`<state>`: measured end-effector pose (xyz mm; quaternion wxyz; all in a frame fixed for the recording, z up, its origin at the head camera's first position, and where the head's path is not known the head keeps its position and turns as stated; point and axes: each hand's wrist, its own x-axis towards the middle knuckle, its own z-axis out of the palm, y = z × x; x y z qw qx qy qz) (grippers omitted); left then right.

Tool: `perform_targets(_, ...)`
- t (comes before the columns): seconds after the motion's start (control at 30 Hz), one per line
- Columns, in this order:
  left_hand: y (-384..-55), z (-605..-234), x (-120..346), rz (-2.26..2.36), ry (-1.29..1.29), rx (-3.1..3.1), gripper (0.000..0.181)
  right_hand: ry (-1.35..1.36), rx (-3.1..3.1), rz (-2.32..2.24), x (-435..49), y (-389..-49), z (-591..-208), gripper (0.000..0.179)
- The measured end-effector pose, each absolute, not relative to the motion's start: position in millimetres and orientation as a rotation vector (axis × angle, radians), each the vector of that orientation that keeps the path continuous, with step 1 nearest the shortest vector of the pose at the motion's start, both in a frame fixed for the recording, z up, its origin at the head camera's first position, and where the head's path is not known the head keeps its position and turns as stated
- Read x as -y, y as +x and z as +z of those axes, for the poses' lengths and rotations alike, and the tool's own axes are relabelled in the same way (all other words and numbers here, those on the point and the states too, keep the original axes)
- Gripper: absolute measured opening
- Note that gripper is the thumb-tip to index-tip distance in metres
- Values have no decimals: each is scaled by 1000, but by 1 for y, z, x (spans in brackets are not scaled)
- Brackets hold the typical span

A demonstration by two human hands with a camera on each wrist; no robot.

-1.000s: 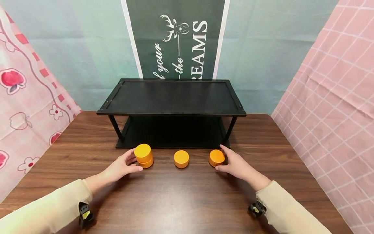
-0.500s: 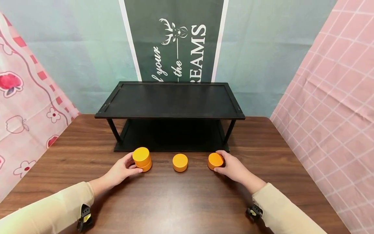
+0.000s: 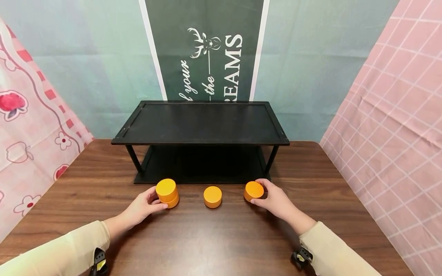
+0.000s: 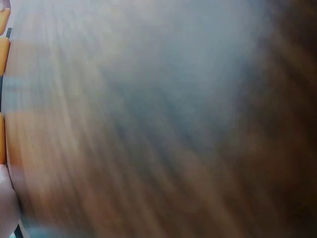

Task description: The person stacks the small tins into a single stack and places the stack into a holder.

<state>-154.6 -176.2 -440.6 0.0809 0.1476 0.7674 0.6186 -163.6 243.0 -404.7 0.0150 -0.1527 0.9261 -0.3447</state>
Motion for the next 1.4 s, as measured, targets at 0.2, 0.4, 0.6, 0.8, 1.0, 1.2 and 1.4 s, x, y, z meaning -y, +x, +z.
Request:
perform_targets(0.2,-152,-442,174,1847,431,-2289,58,-436,-2890,-1120,-244,-160,-404,61)
perform_targets(0.4,-155,-441,175,1847,430,-2295,58,-425,-2924,-1170,-242,-162,-398,61)
perform_targets(0.6,-156,-440,176,1843,425,-2291,58,-400,-2938,-1221,-239,-165,-388,63)
perform_targets(0.8,-155,-439,176,1848,414,-2296,58,-429,-2941,-1272,-235,-166,-381,63)
perform_targets(1.0,-155,-440,176,1842,417,-2288,58,-448,-2917,-1327,-229,-165,-376,63)
perform_targets(1.2,-155,-440,177,1846,419,-2290,57,-429,-2907,-1331,-221,-167,-372,65)
perform_targets(1.4,-155,-441,177,1836,420,-2295,58,-446,-2894,-1338,-211,-167,-371,64)
